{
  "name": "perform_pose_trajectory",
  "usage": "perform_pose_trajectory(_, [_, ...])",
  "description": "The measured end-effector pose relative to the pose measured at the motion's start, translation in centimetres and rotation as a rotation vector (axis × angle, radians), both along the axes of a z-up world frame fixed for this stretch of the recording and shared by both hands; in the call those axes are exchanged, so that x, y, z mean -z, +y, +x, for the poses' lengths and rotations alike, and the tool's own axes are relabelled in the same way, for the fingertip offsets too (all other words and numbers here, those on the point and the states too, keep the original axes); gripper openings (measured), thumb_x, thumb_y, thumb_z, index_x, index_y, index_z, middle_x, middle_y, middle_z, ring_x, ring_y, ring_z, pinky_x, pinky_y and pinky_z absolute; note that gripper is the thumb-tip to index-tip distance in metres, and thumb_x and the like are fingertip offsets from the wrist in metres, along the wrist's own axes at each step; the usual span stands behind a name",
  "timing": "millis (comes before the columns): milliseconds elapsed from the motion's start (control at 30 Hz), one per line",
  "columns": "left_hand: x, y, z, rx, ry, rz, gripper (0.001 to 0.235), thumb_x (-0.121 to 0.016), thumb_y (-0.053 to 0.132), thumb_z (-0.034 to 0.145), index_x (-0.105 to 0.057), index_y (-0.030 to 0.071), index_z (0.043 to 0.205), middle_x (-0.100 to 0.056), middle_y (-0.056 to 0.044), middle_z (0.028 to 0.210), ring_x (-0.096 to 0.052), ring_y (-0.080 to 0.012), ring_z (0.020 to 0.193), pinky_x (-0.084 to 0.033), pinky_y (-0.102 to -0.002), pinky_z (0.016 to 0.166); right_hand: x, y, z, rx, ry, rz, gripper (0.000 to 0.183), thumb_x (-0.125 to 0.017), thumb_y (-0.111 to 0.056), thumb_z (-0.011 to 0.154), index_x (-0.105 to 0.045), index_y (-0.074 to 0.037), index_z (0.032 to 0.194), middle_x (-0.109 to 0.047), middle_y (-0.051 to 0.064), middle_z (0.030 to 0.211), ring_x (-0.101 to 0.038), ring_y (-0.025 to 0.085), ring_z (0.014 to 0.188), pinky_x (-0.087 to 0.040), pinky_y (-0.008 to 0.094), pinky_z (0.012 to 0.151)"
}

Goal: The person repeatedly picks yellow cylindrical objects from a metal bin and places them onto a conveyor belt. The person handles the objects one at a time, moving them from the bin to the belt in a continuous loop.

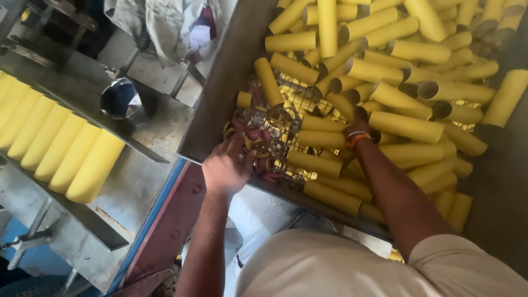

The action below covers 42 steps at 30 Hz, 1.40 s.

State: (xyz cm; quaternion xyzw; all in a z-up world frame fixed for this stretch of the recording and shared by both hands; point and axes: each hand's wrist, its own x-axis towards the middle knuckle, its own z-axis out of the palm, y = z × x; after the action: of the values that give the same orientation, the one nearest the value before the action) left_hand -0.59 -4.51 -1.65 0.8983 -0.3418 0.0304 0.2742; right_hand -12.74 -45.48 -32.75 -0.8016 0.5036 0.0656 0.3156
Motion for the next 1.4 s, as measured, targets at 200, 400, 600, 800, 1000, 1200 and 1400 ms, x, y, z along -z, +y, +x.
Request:
perform_pose_trajectory(200, [0.2,0.7,-0.4,0.046,-0.038,-0.138,0.032,-0.074,0.027,0.087,-0.071,0.018,0.118,-0.074,-0.009,0.103,-0.072,-0.0322,0.093,-0.058,-0.044,0.078,-3.2,2.4,2.3,-0.161,-0.22,0.008,0.026,-0.073,-0.019,0.089,-0.076,-0.011,0.113,-0.073,0.017,0.113,-0.07,0.032,0.103,-0.055,0.04,0.092])
perform_pose_trajectory(400, [0.9,2.5,-0.3,0.112,0.109,-0.22,0.045,-0.074,0.023,0.082,-0.067,0.01,0.125,-0.068,-0.018,0.117,-0.068,-0.0402,0.104,-0.055,-0.048,0.09,-15.6,3.4,7.9,-0.555,-0.607,-0.155,0.011,-0.069,-0.009,0.098,-0.079,-0.012,0.101,-0.078,0.006,0.1,-0.075,0.023,0.089,-0.058,0.034,0.083])
perform_pose_trajectory(600, [-0.7,4.3,-1.7,0.139,0.193,-0.374,0.057,-0.074,0.032,0.089,-0.057,0.008,0.138,-0.057,-0.018,0.142,-0.057,-0.0393,0.129,-0.05,-0.047,0.108,-29.0,10.5,12.6,-0.778,-0.679,0.018,0.017,-0.072,-0.002,0.095,-0.074,-0.005,0.111,-0.075,0.008,0.103,-0.07,0.016,0.091,-0.056,0.031,0.083])
perform_pose_trajectory(800, [-4.1,7.4,-2.9,-0.18,-0.312,-0.285,0.072,-0.078,0.034,0.082,-0.05,0.008,0.144,-0.047,-0.025,0.145,-0.046,-0.0448,0.134,-0.031,-0.06,0.121,-37.1,23.4,13.3,-0.842,-1.109,0.366,0.011,-0.066,-0.002,0.106,-0.067,0.0,0.117,-0.073,0.006,0.112,-0.069,0.014,0.104,-0.056,0.028,0.095])
perform_pose_trajectory(1000, [-1.2,13.5,2.9,-0.51,-0.366,0.18,0.06,-0.069,0.017,0.089,-0.051,0.011,0.146,-0.062,-0.014,0.124,-0.059,-0.0329,0.119,-0.035,-0.058,0.119,-36.9,34.0,16.5,-1.13,-1.076,0.474,0.029,-0.063,0.0,0.101,-0.063,0.0,0.13,-0.066,0.008,0.124,-0.065,0.013,0.099,-0.053,0.027,0.089])
perform_pose_trajectory(1200, [4.1,19.7,5.5,-0.571,-0.221,0.483,0.076,-0.074,0.015,0.079,-0.05,0.015,0.151,-0.059,-0.014,0.134,-0.055,-0.035,0.126,-0.033,-0.055,0.115,-27.2,24.3,17.4,-0.897,-0.98,0.584,0.025,-0.066,-0.003,0.101,-0.063,-0.003,0.125,-0.067,0.004,0.114,-0.068,0.012,0.103,-0.057,0.029,0.094])
perform_pose_trajectory(1400, [0.2,15.1,2.5,-0.576,-0.309,0.094,0.064,-0.075,0.015,0.079,-0.056,0.01,0.14,-0.057,-0.015,0.14,-0.052,-0.036,0.13,-0.028,-0.062,0.119,-14.8,9.7,10.1,-0.542,-0.217,0.113,0.028,-0.071,-0.022,0.097,-0.075,-0.012,0.122,-0.073,0.01,0.123,-0.069,0.022,0.112,-0.053,0.039,0.099])
